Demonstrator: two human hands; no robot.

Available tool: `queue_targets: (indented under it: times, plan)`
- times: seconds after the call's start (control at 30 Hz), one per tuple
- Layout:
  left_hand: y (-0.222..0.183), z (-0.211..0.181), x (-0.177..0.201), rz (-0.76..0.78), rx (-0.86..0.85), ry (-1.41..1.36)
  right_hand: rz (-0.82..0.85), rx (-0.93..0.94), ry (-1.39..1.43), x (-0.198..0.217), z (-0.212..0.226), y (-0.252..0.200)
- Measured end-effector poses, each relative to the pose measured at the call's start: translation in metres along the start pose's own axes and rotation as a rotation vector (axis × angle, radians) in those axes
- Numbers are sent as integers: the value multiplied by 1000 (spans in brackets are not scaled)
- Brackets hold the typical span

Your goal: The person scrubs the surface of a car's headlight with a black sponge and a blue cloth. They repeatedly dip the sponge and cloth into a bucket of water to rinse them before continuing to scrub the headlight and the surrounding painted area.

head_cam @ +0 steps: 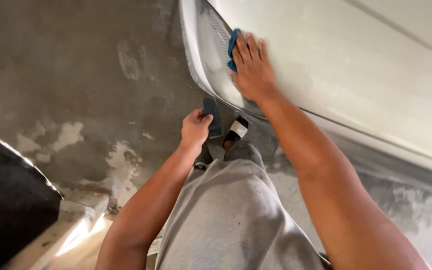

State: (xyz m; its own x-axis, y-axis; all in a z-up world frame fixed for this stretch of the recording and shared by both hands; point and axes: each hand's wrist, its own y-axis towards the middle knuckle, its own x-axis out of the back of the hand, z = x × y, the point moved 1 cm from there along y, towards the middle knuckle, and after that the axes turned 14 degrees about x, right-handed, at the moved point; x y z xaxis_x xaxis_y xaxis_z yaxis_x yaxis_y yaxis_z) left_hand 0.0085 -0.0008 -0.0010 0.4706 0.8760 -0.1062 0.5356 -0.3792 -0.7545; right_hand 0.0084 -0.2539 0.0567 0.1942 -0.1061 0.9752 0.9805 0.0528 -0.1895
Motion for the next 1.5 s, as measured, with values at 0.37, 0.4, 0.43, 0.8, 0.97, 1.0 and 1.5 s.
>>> queue_targets:
  times: [0.37, 0.4, 0.43, 0.8, 0.97, 1.0, 1.5]
  plan:
    - [-7, -20, -4, -103, 21, -124, 224, 244, -198, -26, 9, -85]
    - [-4, -20, -7, -99, 5, -98, 225, 290, -261, -32, 4, -106]
    - [-4, -30, -9, -93, 2, -100, 226, 286, -267, -26, 1, -106]
    - [-18, 22, -3, -232, -87, -317, 50, 132, 34, 38, -44, 22]
    - [-42, 58, -10, -400, 1, -478, 11, 385, -11, 12, -24, 82]
    - [-49, 67, -20, -426, 52, -501, -2, 473, -47, 5, -15, 77]
    - [-55, 82, -72, -525, -17, -489, 243, 1177, -456, -31, 3, -8]
